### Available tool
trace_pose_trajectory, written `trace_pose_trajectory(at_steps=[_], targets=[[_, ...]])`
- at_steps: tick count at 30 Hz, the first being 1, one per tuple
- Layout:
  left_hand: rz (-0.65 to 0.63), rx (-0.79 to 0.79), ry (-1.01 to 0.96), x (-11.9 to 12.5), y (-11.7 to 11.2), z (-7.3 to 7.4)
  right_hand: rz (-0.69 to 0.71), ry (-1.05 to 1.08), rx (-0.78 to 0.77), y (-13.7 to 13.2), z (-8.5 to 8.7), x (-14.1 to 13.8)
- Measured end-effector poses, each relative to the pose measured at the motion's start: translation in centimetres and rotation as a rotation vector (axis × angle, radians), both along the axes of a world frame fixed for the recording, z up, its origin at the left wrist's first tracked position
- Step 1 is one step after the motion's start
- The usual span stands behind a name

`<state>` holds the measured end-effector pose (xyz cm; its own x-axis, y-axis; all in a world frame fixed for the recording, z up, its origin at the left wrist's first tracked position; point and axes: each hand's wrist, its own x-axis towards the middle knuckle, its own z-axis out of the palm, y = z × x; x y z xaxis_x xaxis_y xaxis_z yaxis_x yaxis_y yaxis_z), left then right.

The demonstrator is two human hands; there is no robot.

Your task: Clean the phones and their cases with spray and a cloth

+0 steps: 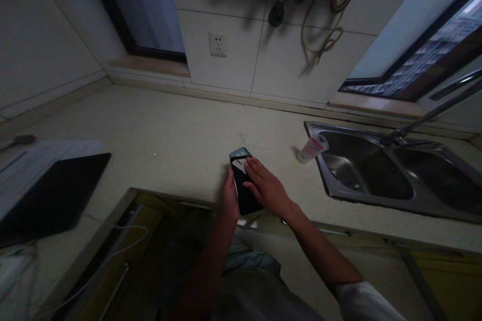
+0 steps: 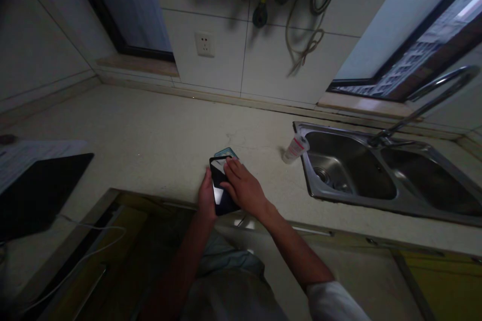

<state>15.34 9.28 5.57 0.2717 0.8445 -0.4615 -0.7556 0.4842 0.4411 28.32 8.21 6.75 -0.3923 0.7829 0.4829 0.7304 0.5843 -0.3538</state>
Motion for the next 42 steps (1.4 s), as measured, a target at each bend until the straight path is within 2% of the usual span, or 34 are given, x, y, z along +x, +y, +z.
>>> trace_pose_trajectory(at_steps=[4, 7, 11, 13, 18, 25, 33, 36, 42], targets=[[-0.057, 0.026, 0.006, 0.4, 0.0, 0.6, 0.008, 0.015, -0.014, 0.7, 0.4, -0.2], [-0.024, 0.084, 0.0, 0.5, 0.6, 0.8, 0.034, -0.001, -0.01, 0.6, 0.9, -0.5], [-0.068, 0.102, -0.133, 0.4, 1.5, 1.0, 0.164, -0.068, 0.013, -1.2, 1.0, -1.2], [-0.039, 0.093, -0.192, 0.2, 1.7, 1.1, 0.21, -0.076, 0.025, -2.5, 0.8, -1.2], [0.022, 0.064, -0.27, 0.2, 1.7, 1.2, 0.257, -0.037, 0.057, -4.6, -0.1, 0.5], [0.037, 0.117, -0.281, 0.5, 1.5, 1.4, 0.267, 0.175, 0.145, -4.9, -0.7, 3.4], [-0.044, 0.12, -0.253, 0.5, 1.4, 1.7, 0.219, 0.369, -0.01, -3.8, -1.0, 4.4], [-0.049, 0.106, -0.251, 0.3, 1.5, 1.7, 0.189, 0.415, -0.096, -3.8, -1.1, 4.4], [-0.037, 0.048, -0.226, 0.2, 1.6, 1.6, 0.113, 0.519, -0.173, -3.2, -1.2, 3.6]])
